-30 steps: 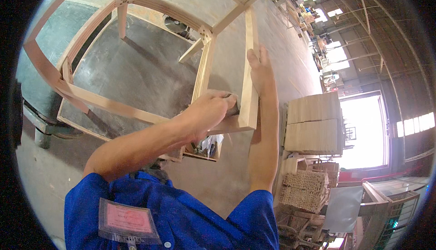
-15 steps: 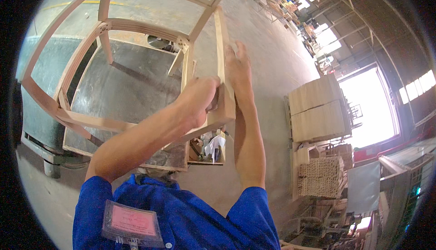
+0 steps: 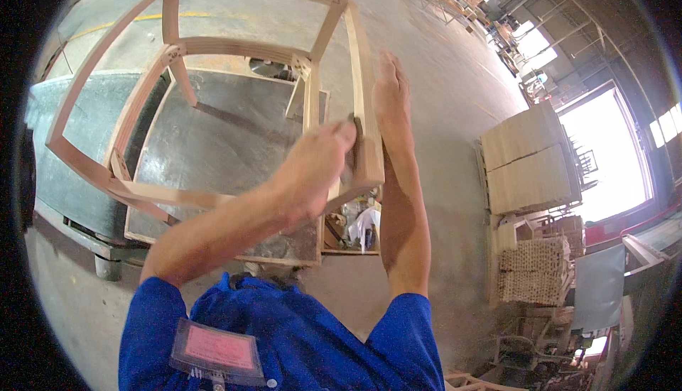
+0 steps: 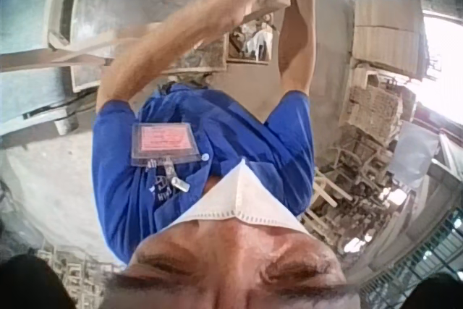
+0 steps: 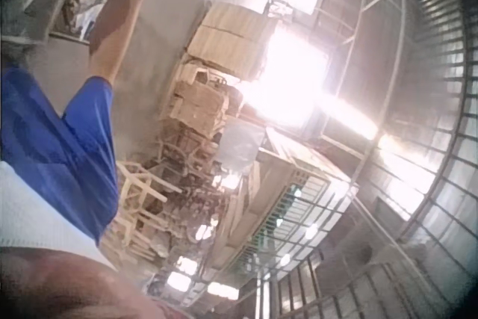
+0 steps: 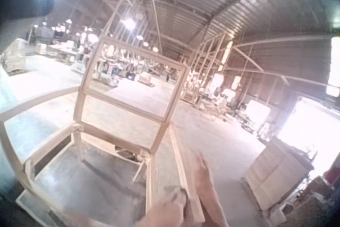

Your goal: The person sands the wooden frame of a chair using a sanding block. They systematically smooth the edges and surfaces of the chair's legs and backrest, frequently rotating the chair to access different sides.

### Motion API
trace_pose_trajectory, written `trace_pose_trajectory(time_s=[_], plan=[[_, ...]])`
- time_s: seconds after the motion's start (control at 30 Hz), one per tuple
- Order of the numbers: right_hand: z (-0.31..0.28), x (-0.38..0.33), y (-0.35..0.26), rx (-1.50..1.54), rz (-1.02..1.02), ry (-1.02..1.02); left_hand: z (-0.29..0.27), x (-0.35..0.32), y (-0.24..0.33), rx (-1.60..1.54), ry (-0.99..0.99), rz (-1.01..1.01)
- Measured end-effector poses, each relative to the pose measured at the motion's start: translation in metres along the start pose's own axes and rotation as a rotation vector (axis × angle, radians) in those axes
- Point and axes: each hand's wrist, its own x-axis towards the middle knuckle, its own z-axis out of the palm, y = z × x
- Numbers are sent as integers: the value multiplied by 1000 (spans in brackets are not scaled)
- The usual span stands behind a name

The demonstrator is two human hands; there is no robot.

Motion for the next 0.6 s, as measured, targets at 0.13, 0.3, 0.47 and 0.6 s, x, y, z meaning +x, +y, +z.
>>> trace_pose_trajectory(time_s=[0.13, 0.3, 0.47, 0.6], plan=[[13, -3, -13, 85, 42, -17, -20, 41, -5, 182, -45, 83], [11, 5, -16, 30, 50, -11, -28, 51, -32, 558, 4, 568], [6, 3, 0, -7, 31, -16, -29, 45, -24, 930, -169, 635], [20, 0, -16, -69, -8, -22, -21, 47, 27, -359, -78, -270]])
